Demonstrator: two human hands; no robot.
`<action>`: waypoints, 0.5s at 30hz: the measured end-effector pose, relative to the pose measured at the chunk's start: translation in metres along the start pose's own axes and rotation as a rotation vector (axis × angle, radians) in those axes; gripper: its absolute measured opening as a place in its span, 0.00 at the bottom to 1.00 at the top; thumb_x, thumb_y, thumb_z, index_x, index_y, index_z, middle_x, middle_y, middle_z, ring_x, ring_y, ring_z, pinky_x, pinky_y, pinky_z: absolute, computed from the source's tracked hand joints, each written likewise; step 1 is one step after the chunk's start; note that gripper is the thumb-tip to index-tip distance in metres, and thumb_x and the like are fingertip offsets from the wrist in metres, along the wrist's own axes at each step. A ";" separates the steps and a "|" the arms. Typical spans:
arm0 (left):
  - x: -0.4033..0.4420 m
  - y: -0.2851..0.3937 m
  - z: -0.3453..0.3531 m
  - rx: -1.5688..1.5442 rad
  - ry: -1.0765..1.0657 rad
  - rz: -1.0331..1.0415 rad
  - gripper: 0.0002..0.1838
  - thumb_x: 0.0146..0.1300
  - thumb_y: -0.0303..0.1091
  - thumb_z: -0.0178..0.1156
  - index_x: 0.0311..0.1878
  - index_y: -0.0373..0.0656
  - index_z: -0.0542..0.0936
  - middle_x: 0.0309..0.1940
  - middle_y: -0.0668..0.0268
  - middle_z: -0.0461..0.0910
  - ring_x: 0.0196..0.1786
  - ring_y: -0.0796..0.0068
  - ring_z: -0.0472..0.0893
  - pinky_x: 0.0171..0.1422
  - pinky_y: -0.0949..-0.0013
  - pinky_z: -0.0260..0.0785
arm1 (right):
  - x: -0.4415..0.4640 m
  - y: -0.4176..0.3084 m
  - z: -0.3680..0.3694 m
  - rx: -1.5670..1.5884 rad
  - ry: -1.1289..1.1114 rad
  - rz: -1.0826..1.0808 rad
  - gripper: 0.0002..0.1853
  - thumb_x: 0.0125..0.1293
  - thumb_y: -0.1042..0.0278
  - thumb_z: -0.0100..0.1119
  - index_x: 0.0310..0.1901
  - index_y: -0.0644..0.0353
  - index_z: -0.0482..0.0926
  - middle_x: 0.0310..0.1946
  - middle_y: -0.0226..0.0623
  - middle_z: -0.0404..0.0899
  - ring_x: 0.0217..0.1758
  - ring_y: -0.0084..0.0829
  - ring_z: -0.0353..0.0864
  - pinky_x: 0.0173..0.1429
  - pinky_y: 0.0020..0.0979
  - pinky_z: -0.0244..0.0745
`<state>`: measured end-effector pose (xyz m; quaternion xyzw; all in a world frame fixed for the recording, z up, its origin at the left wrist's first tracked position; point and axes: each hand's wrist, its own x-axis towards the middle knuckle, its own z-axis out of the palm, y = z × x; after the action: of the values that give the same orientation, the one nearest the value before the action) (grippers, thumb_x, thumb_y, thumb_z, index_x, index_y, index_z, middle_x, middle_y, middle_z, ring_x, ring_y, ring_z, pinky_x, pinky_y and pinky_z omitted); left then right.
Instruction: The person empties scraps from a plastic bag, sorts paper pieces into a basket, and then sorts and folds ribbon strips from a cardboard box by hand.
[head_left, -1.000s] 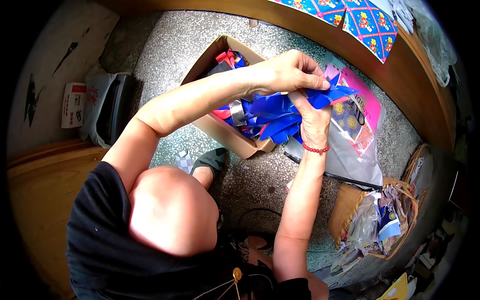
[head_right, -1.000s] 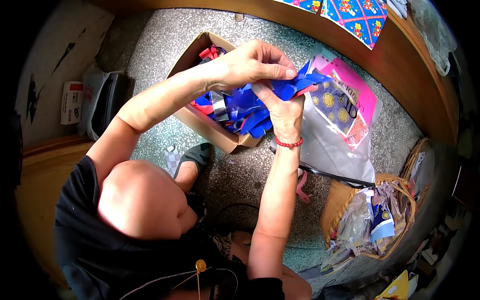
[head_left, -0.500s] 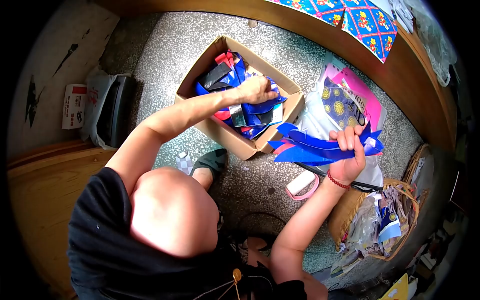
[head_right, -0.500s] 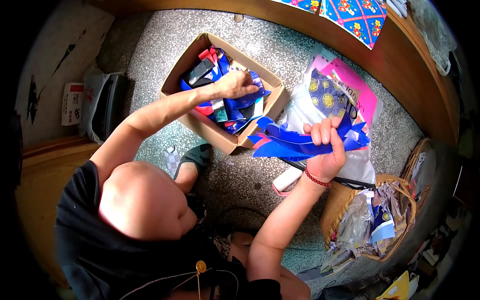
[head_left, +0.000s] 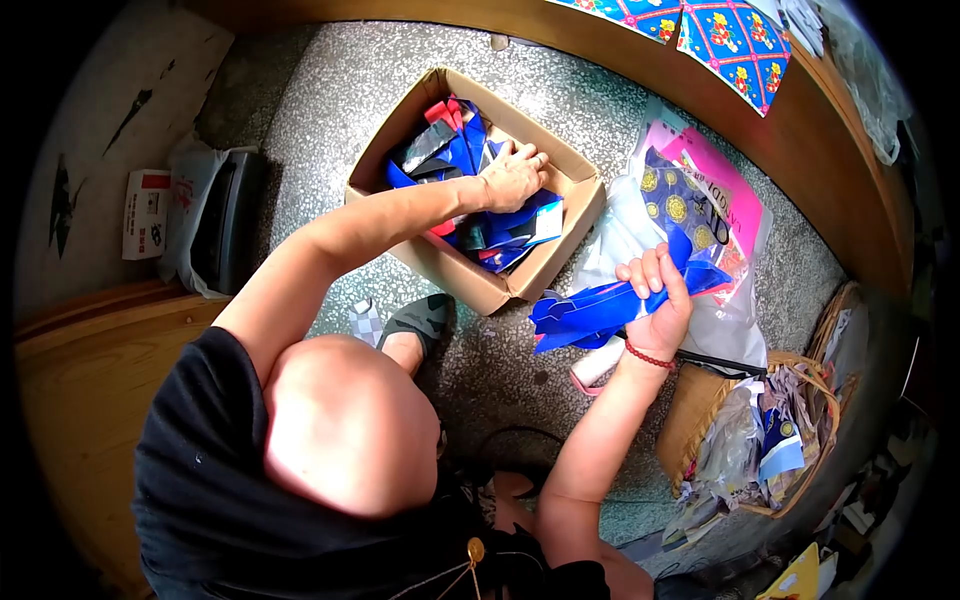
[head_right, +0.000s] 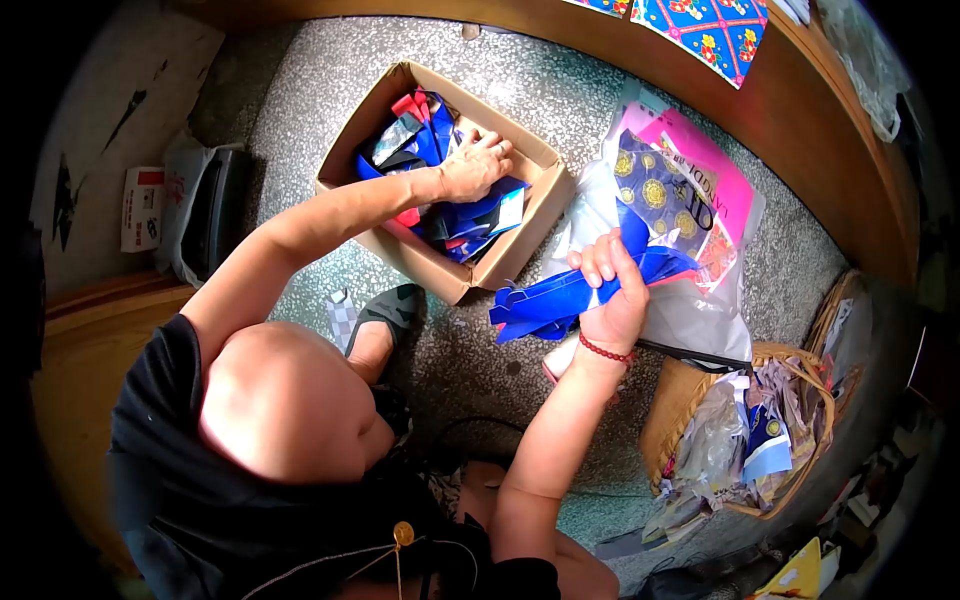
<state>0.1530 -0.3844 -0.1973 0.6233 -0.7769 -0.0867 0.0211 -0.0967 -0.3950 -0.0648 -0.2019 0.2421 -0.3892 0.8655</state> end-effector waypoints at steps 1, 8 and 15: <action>0.001 -0.008 0.006 -0.061 0.004 0.047 0.14 0.44 0.32 0.55 0.37 0.43 0.73 0.42 0.59 0.69 0.52 0.60 0.67 0.49 0.46 0.58 | 0.001 0.002 0.000 -0.043 0.030 -0.004 0.04 0.64 0.69 0.48 0.37 0.58 0.70 0.18 0.22 0.56 0.21 0.18 0.58 0.41 0.28 0.59; -0.009 -0.021 -0.078 -0.703 -0.063 -0.238 0.12 0.47 0.26 0.62 0.35 0.39 0.73 0.32 0.61 0.76 0.39 0.70 0.76 0.46 0.69 0.67 | 0.002 0.004 0.008 -0.202 0.099 -0.014 0.05 0.64 0.68 0.49 0.39 0.59 0.70 0.20 0.22 0.59 0.22 0.18 0.60 0.43 0.29 0.60; -0.021 -0.007 -0.119 -1.446 -0.061 -0.184 0.15 0.50 0.24 0.64 0.42 0.40 0.74 0.35 0.72 0.75 0.40 0.83 0.74 0.48 0.78 0.67 | 0.022 0.025 0.039 -0.434 0.189 -0.166 0.08 0.57 0.77 0.55 0.40 0.65 0.74 0.32 0.39 0.78 0.22 0.18 0.67 0.30 0.21 0.66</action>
<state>0.1810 -0.3783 -0.0802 0.5135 -0.4700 -0.5971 0.3985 -0.0470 -0.3909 -0.0526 -0.3647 0.3825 -0.4150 0.7406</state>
